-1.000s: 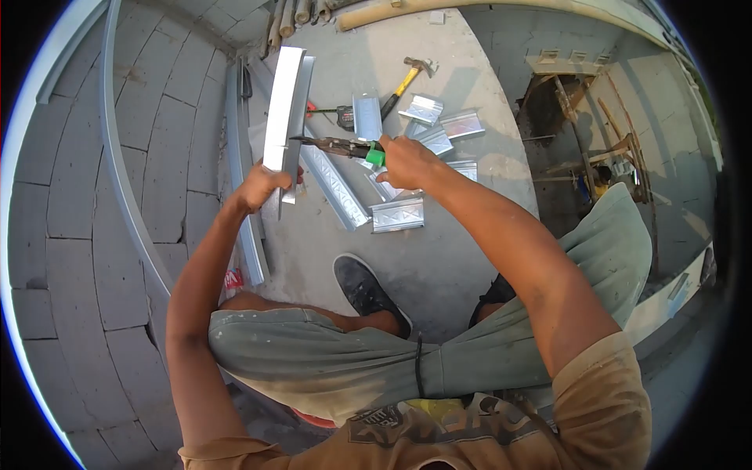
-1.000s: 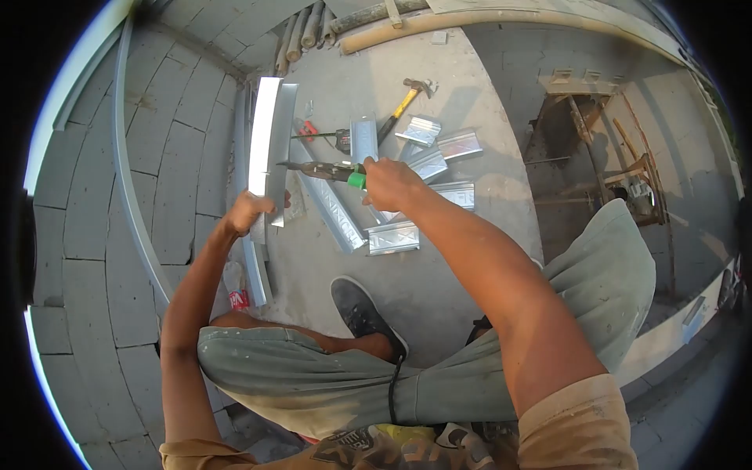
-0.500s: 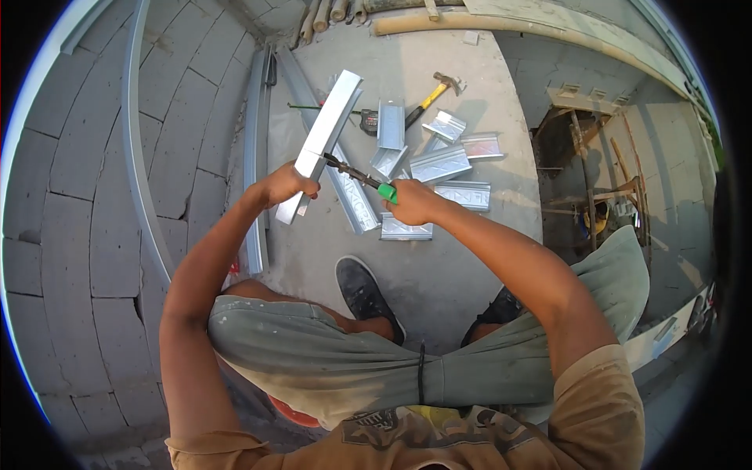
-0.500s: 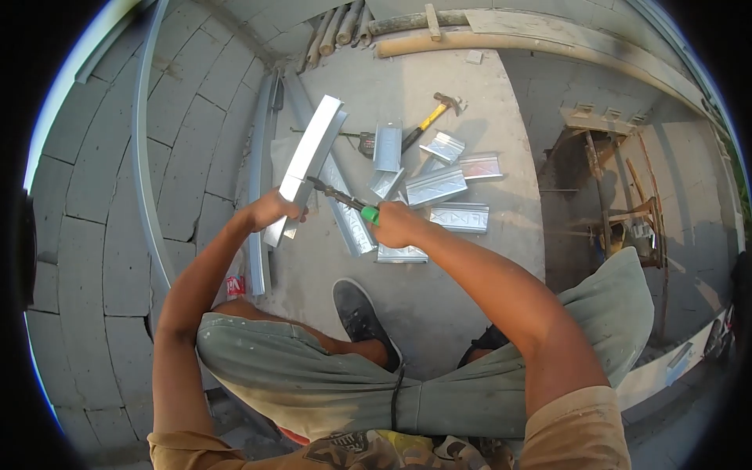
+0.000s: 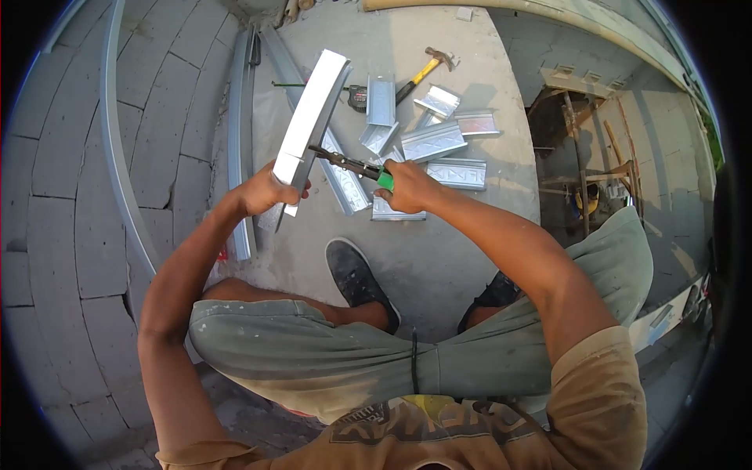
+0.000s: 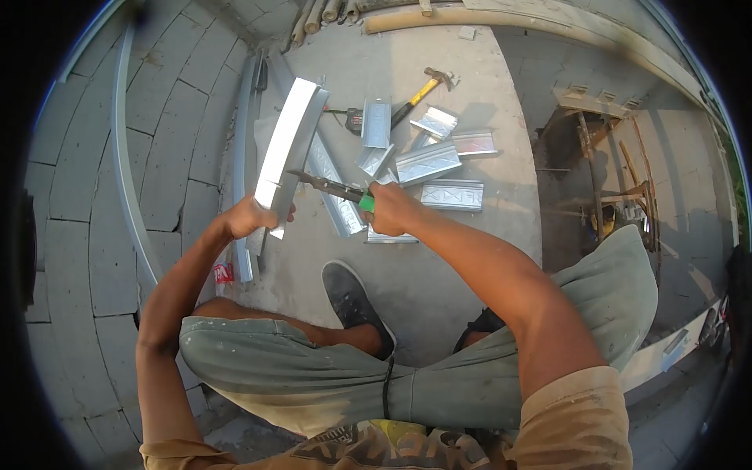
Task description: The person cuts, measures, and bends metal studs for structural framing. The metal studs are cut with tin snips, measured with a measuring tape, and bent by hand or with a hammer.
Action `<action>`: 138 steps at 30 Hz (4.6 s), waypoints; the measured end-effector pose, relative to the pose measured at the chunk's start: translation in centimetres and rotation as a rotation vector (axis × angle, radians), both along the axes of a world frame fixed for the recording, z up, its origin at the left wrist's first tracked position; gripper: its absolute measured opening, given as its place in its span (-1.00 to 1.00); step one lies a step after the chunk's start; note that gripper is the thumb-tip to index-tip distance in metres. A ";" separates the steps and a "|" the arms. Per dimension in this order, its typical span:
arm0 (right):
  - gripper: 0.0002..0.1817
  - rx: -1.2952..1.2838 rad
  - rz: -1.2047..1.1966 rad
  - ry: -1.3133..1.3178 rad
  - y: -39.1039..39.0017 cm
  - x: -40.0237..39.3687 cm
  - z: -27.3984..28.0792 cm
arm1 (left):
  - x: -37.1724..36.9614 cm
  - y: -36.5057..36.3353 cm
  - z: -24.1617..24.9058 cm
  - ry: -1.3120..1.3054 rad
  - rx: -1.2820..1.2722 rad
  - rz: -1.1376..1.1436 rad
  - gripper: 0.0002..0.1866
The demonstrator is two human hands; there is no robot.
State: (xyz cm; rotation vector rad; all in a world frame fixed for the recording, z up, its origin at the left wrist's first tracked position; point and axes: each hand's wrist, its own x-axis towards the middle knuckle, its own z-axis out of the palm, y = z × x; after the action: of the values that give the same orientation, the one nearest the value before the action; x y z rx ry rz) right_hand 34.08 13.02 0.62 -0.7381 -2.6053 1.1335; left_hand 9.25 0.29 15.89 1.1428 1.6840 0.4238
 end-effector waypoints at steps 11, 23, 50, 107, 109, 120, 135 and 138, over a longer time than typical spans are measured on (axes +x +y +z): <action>-0.68 -0.039 0.095 -0.274 2.2 -3.0 3.6 | -3.8 1.8 -1.1 -0.121 -0.053 0.269 -0.52; -0.59 -0.064 0.461 -0.746 0.8 0.6 0.5 | -5.2 1.3 0.8 -0.355 0.251 0.615 -0.49; -0.41 -0.333 0.208 0.042 5.9 -3.2 7.9 | 1.8 6.6 -3.8 -0.239 0.114 0.608 -0.15; 0.15 -0.312 -0.854 0.887 16.0 6.6 17.2 | 1.2 17.8 3.5 -0.010 0.425 0.153 -0.24; 0.17 -0.306 -0.841 0.877 15.8 7.4 17.6 | 1.0 17.9 3.8 -0.006 0.445 0.148 -0.24; 0.15 -0.319 -0.864 0.855 15.7 7.0 17.9 | -0.2 20.0 5.3 0.030 0.538 0.093 -0.25; 0.12 -0.325 -0.943 0.928 14.9 9.0 19.3 | 2.0 24.8 6.4 0.037 0.657 -0.050 -0.28; 0.14 -0.250 -0.952 0.949 15.2 8.0 18.8 | 0.7 24.4 6.7 0.057 0.677 -0.043 -0.28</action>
State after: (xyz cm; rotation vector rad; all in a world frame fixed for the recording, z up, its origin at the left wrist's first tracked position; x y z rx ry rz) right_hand 42.07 28.26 19.46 -0.9842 -1.1217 1.0726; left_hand 10.00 24.70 22.60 1.6813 1.6001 0.9895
